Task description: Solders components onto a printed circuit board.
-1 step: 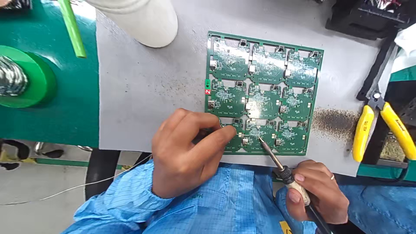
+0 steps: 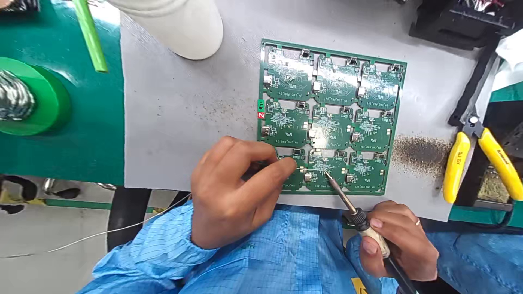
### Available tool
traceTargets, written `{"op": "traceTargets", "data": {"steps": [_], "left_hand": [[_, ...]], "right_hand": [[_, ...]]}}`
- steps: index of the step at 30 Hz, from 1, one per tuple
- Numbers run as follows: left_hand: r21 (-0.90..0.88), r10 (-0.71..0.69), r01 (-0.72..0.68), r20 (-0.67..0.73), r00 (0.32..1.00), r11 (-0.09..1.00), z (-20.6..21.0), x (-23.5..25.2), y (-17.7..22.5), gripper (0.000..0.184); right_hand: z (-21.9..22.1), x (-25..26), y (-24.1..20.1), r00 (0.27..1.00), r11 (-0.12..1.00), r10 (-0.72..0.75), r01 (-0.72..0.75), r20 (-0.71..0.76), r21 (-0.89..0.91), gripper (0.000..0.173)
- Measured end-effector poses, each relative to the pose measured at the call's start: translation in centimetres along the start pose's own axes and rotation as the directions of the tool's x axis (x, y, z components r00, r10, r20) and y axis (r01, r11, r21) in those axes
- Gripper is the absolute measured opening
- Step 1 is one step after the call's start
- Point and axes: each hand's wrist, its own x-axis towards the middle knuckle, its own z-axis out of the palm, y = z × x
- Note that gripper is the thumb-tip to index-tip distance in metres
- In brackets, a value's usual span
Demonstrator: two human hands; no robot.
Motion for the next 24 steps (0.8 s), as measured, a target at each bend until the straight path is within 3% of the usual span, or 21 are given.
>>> {"op": "traceTargets", "data": {"steps": [24], "left_hand": [[0.018,0.009,-0.009,0.021,1.0,1.0,-0.06,-0.02,-0.04,0.017]], "right_hand": [[0.03,-0.06,-0.09,1.0,1.0,0.014,-0.014,-0.005,0.003,0.022]]}}
